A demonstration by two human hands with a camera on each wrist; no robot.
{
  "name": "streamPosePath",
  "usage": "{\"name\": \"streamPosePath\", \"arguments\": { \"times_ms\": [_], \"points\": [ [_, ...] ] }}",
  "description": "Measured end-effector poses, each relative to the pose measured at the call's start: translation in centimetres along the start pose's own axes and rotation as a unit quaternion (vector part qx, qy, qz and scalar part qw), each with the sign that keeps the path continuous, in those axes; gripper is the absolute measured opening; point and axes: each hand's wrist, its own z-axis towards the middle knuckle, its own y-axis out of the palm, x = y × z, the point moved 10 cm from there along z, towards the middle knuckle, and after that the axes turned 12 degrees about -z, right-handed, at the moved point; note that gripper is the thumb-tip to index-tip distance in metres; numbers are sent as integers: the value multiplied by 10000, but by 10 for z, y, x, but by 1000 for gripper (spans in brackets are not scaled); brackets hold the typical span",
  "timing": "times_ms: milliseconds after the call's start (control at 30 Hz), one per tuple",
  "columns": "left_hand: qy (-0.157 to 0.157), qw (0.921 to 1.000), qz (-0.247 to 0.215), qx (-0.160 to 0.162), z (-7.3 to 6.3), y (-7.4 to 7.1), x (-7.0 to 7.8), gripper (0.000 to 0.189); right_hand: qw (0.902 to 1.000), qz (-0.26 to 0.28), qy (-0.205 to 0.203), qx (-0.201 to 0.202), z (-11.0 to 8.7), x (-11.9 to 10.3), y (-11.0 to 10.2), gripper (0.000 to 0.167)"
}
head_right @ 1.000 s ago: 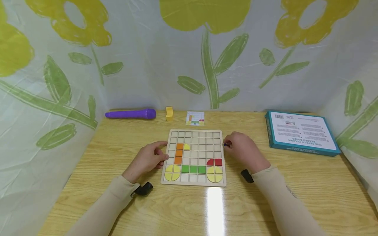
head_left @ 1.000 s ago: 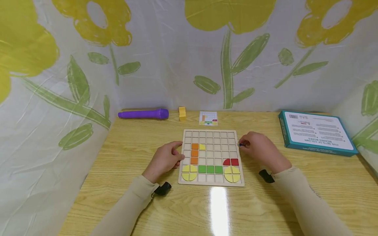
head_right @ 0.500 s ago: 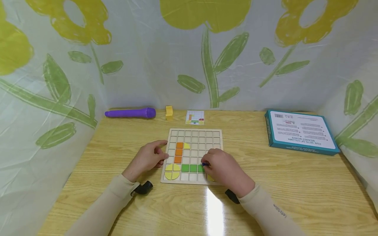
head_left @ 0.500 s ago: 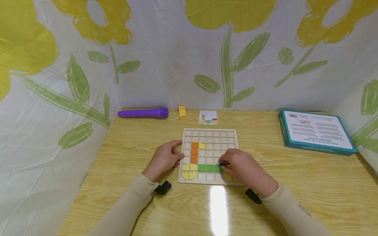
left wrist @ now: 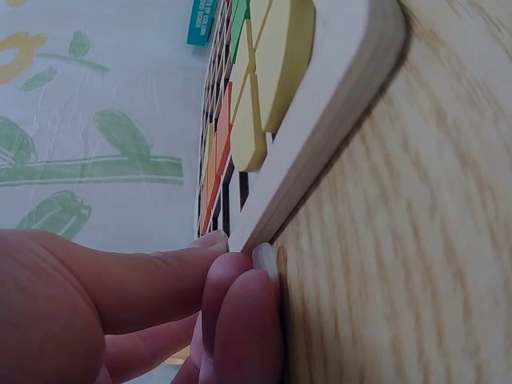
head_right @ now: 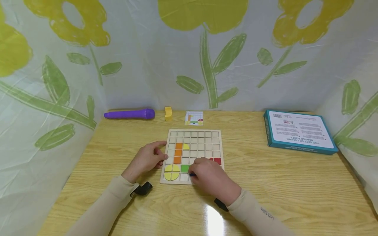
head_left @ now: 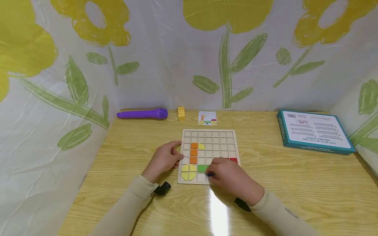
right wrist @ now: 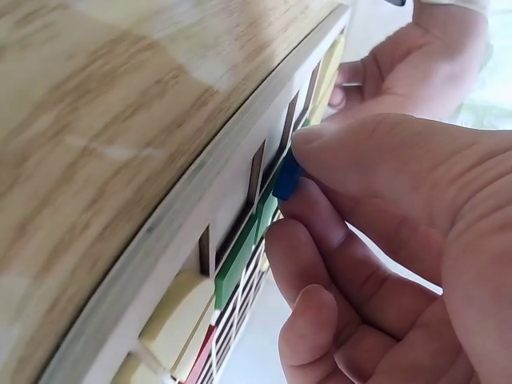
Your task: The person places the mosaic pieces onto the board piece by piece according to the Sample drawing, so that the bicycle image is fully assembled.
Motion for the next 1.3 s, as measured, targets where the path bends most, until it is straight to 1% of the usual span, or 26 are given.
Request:
{"name": "streamPosePath", "arguments": {
  "times_ms": [200,433,700,933,1100,1200,1300],
  "points": [
    [20,10000,52,-57,0,3,3,63,9996,-54,190,-179,1,0,5,6],
    [24,9999,105,-58,1,2,4,63,9997,-181,158,-88,0,0,3,7],
    [58,9999,130,-59,1,1,4,63,9996,-156,176,-133,1,0,3,8],
    [49,9999,103,-60,0,2,3,63,9998,-106,183,-40,0,0,2,9],
    [67,9999,131,-64,1,1,3,62,9998,-126,115,133,0,2,-3,12],
    [28,9999,60,-110,3,1,1,63,9993,-202,253,212,-2,9,-11,12],
    [-124,9996,-174,-209,4,0,-5,63,9979,-251,581,154,-7,21,-18,14]
  ]
}}
